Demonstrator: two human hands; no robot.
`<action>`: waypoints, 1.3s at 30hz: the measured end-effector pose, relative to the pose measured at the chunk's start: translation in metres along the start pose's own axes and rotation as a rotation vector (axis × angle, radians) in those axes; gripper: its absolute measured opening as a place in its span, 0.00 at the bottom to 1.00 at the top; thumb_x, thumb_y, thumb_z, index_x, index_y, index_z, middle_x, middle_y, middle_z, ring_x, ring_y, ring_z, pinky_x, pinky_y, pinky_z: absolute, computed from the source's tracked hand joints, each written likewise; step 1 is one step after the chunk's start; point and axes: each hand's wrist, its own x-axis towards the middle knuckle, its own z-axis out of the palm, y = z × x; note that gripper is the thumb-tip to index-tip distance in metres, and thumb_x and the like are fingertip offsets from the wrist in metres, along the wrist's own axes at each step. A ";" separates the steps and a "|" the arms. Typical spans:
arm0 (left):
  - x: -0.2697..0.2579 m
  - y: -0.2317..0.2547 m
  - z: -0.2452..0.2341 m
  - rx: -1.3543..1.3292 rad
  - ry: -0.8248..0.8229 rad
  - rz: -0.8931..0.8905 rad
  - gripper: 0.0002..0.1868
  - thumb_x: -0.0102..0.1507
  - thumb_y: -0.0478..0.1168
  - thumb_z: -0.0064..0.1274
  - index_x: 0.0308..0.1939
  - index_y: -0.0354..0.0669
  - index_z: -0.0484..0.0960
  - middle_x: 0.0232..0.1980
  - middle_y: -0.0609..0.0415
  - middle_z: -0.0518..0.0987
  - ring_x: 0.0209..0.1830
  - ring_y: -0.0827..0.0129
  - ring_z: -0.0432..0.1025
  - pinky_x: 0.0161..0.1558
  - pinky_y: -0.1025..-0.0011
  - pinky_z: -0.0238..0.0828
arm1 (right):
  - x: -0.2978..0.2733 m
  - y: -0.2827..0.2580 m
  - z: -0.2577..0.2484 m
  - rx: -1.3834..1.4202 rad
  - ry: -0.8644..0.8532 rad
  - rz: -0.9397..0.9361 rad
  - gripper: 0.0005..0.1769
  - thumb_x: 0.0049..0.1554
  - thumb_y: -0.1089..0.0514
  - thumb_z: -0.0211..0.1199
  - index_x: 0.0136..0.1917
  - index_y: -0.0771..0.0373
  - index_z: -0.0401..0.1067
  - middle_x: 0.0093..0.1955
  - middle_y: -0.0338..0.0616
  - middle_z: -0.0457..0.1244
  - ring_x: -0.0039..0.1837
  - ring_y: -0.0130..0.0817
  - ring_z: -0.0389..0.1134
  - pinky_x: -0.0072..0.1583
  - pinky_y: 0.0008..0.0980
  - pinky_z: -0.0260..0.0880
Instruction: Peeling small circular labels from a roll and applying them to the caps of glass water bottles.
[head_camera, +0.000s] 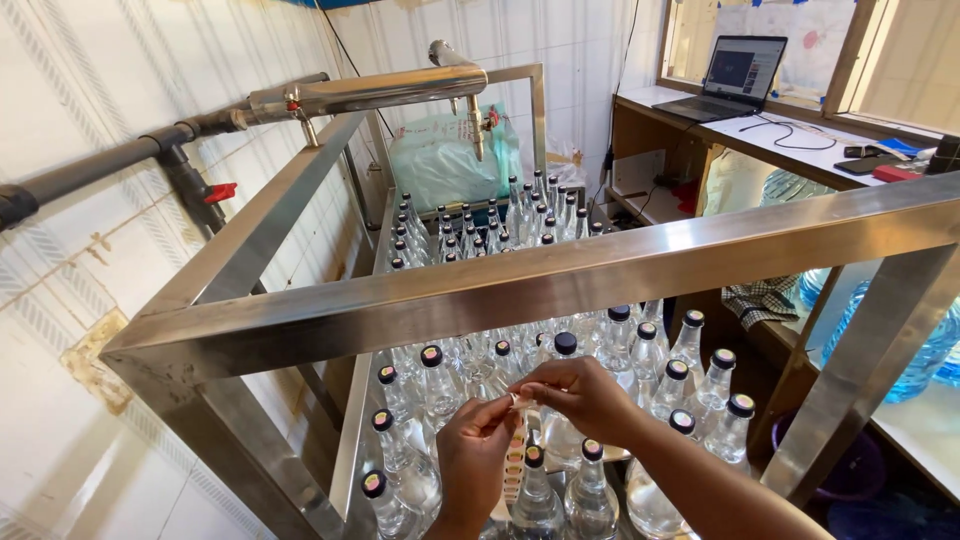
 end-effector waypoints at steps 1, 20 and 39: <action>-0.001 0.000 0.003 -0.001 0.001 0.000 0.15 0.63 0.40 0.72 0.53 0.45 0.98 0.37 0.58 0.91 0.32 0.74 0.83 0.34 0.74 0.84 | -0.005 -0.002 -0.001 -0.001 -0.001 -0.001 0.22 0.60 0.39 0.69 0.54 0.55 0.91 0.51 0.42 0.82 0.51 0.31 0.84 0.48 0.30 0.82; -0.014 0.015 0.024 0.234 0.053 0.318 0.08 0.65 0.32 0.66 0.47 0.42 0.94 0.35 0.58 0.79 0.30 0.71 0.75 0.28 0.70 0.73 | -0.016 0.013 -0.020 -0.024 -0.042 -0.314 0.15 0.62 0.52 0.72 0.58 0.58 0.89 0.52 0.41 0.82 0.51 0.34 0.84 0.50 0.33 0.86; 0.003 0.034 0.031 -0.414 -0.089 -0.535 0.17 0.68 0.44 0.64 0.42 0.29 0.94 0.39 0.45 0.90 0.34 0.57 0.83 0.45 0.58 0.91 | 0.024 0.112 -0.053 -0.509 0.355 -0.362 0.26 0.57 0.49 0.79 0.65 0.58 0.83 0.61 0.43 0.77 0.60 0.39 0.80 0.59 0.41 0.83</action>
